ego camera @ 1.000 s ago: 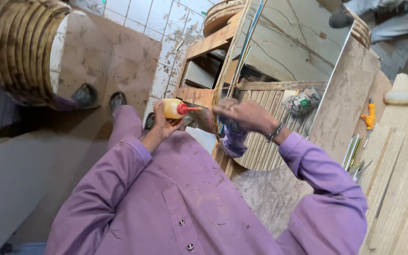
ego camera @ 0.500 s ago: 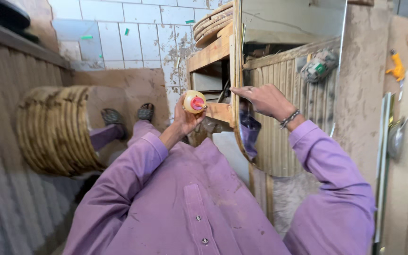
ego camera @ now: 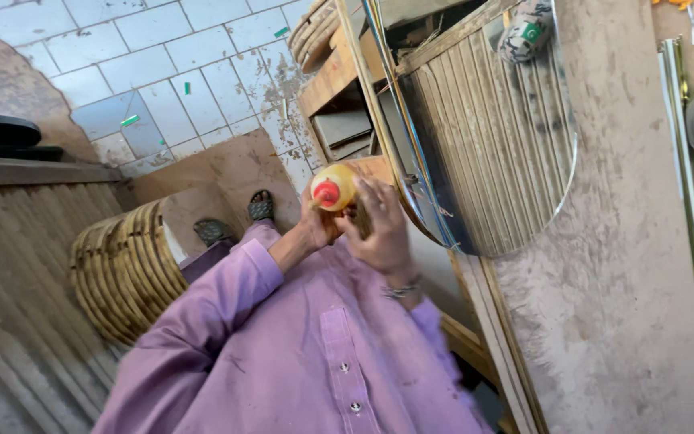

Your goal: The person applies glue from a squeeze bottle along the edges of a large circular mirror frame. They repeatedly reposition the mirror and continue applying glue to different sections of the frame.

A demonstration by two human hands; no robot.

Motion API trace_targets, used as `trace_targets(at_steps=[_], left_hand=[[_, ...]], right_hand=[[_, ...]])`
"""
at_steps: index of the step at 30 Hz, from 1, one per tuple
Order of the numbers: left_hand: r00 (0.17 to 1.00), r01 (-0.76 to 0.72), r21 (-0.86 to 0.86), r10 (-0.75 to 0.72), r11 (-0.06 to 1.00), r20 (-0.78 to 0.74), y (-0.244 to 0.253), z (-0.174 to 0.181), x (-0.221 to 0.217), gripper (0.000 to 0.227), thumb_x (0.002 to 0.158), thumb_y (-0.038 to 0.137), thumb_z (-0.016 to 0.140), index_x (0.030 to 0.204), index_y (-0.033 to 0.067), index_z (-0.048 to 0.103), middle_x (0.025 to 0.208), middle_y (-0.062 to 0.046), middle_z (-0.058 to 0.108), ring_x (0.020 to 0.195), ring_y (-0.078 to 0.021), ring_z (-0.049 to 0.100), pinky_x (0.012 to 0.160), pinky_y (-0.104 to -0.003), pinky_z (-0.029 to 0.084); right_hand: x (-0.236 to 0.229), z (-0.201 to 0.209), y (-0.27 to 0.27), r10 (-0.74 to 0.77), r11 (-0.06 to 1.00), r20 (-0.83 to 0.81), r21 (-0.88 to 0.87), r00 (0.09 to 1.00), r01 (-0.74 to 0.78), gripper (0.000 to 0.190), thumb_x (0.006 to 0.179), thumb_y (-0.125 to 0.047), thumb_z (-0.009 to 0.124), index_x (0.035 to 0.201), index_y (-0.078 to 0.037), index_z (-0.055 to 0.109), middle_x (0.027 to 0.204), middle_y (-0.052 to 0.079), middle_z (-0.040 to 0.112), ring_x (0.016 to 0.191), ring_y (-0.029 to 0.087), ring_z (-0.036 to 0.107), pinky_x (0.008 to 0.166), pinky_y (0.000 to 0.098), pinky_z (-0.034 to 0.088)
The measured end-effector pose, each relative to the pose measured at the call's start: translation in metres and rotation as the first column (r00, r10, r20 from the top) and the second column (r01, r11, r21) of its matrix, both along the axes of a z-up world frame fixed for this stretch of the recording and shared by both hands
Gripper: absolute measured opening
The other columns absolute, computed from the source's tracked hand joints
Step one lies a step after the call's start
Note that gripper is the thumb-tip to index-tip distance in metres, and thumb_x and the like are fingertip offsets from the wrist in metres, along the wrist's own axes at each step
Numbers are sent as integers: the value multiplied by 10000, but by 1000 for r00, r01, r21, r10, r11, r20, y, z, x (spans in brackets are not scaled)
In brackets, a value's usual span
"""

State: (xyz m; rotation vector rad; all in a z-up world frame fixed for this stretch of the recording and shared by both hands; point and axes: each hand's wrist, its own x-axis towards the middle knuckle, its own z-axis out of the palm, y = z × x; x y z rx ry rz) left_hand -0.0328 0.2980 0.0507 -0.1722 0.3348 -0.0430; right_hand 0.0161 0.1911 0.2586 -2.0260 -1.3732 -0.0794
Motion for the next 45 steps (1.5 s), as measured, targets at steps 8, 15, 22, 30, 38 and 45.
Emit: trace_targets(at_steps=[8,15,22,30,38,45], left_hand=[[897,415,218,-357,883,-260,-93,60,-26,738,922,740,307,1239,164,641,1136,-67,723,968,-237,698,839,-464,583],[850,403,773,-513,491,-118,-181,-8,-36,786,938,754,400,1379,127,578,1207,-137,725,1009,-251,694,814,-368,520],[920,379,743,-140,552,-365,-181,-29,-28,623,892,447,676,1413,147,513,1316,-23,603,1164,-193,588,931,-394,470],[951,78,693,154,717,-267,-151,-27,69,500,933,451,758,1225,111,537,1164,-69,552,1024,-223,521,847,-387,444],[905,133,872,302,471,-301,-133,15,83,511,847,337,843,1168,-8,646,1099,-138,646,982,-236,577,883,-421,504],[910,209,841,216,498,-354,-102,24,30,463,910,248,828,1154,-103,649,1084,-207,659,904,-310,588,790,-476,527]], right_hand=[[8,-12,-88,22,979,-211,-192,977,-63,1220,771,-435,920,1602,52,172,1436,222,563,1258,382,635,1079,455,526],[33,-9,-272,-479,874,-72,54,875,483,1093,751,-289,972,1602,-2,349,1559,189,519,1439,333,546,1222,462,465],[154,-108,-407,-874,398,-140,339,465,852,995,813,-229,1011,1568,-48,390,1560,192,541,1426,357,607,1211,428,515],[172,-187,-451,-840,478,-109,316,532,819,1294,852,-291,1025,1677,-88,48,1685,292,267,1492,480,422,1202,469,439],[53,-200,-329,-486,319,-806,198,339,927,740,945,-398,759,1514,-11,486,1362,199,648,1165,259,681,870,314,595],[25,-181,-280,193,380,-977,164,95,910,611,998,-403,560,1516,-129,391,1338,168,654,1169,265,691,870,434,566]])
